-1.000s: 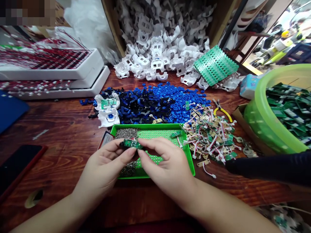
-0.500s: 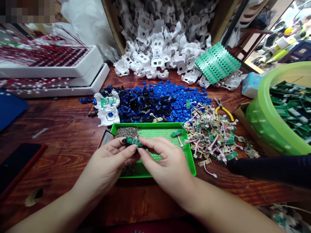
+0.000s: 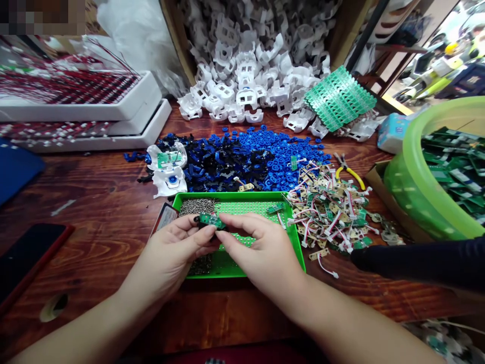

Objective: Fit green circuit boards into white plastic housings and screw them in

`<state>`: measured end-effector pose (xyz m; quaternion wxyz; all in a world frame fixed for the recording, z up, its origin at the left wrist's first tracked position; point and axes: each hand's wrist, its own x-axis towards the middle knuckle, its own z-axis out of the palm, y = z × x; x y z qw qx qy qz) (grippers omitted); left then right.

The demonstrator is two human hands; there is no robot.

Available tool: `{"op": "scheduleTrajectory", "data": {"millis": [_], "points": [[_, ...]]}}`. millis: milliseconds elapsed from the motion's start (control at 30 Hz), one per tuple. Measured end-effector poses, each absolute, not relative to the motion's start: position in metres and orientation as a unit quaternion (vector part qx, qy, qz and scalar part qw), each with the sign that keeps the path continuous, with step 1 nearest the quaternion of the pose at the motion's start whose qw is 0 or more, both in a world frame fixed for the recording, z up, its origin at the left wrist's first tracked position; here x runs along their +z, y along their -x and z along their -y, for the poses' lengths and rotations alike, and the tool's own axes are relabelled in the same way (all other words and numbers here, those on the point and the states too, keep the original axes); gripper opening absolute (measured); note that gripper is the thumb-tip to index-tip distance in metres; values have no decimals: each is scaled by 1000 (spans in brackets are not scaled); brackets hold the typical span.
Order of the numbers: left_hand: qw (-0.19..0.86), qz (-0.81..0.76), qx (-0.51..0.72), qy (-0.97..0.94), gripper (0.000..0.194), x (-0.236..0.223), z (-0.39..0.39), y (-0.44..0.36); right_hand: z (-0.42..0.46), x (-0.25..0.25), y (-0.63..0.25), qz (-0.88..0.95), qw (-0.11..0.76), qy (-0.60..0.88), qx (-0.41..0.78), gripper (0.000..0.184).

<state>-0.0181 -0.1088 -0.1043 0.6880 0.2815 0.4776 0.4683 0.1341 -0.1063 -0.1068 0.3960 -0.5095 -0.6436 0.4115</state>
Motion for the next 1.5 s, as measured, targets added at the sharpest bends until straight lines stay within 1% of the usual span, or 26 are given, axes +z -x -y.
{"op": "scheduleTrajectory", "data": {"millis": [233, 400, 500, 700, 867, 1033, 1133, 1300, 1433, 1500], "points": [[726, -449, 456, -254, 11, -102, 109, 20, 107, -106, -134, 642, 414, 502, 406, 22], [721, -457, 458, -247, 12, -103, 110, 20, 109, -108, -133, 687, 422, 488, 335, 21], [709, -471, 456, -262, 14, -102, 110, 19, 109, -107, -134, 714, 418, 477, 298, 22], [676, -474, 455, -333, 19, -100, 112, 20, 108, -106, -137, 724, 410, 471, 292, 23], [636, -481, 447, -406, 19, -99, 116, 21, 110, -105, -137, 736, 422, 455, 270, 26], [578, -507, 434, -469, 18, -94, 118, 22, 113, -103, -137, 750, 387, 454, 285, 27], [591, -509, 409, -474, 20, -92, 118, 23, 112, -102, -139, 737, 386, 468, 299, 23], [623, -495, 374, -476, 23, -93, 117, 25, 108, -102, -142, 697, 375, 487, 369, 17], [658, -471, 358, -465, 23, -92, 114, 26, 104, -102, -146, 740, 342, 482, 322, 16], [686, -457, 336, -455, 25, -91, 112, 26, 102, -102, -149, 755, 330, 478, 305, 21]]}}
